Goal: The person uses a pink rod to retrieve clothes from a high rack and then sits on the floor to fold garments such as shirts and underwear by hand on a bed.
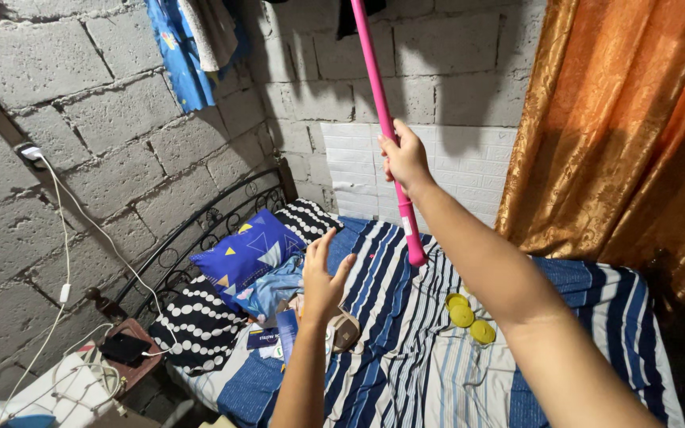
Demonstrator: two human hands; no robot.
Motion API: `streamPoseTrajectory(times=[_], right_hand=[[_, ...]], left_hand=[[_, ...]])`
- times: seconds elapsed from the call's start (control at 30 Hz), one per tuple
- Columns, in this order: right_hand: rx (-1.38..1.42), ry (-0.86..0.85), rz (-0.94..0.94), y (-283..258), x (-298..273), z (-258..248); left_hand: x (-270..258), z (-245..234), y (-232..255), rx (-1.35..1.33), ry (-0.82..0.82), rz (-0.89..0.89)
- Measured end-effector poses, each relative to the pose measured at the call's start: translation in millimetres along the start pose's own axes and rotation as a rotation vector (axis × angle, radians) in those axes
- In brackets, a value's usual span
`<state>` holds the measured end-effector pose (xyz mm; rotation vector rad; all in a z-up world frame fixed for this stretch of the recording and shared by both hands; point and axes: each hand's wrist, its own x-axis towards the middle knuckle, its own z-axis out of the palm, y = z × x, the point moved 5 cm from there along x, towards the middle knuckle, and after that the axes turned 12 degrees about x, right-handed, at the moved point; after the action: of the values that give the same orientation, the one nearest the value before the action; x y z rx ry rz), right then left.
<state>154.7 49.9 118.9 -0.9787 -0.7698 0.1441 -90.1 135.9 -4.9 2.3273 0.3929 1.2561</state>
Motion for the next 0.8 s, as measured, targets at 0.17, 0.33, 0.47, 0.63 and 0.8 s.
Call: streamPoseTrajectory(times=[0.17, 0.33, 0.47, 0.63, 0.8], right_hand=[[-0.034, 0.009, 0.017, -9.4, 16.5, 12.7], [-0.040, 0.047, 0.030, -4.9, 21.8, 30.7], [-0.062, 0.065, 0.041, 7.8, 30.3, 41.2], [-0.108, 0.046, 0.039, 26.4, 15.8, 54.0], [-0.019, 0.075, 0.065, 25.7, 29.7, 58.3]], left_hand=[[-1.3, -3.0, -3.6, 0.021, -0.001, -0.036], [7.3, -7.8, -1.1, 0.021, 0.049, -0.026], [17.9, -11.6, 6.9, 0.098, 0.080, 0.033], [19.1, -12.6, 2.4, 0.099, 0.088, 0.053], [13.4, -13.2, -14.9, 0.132, 0.090, 0.022]])
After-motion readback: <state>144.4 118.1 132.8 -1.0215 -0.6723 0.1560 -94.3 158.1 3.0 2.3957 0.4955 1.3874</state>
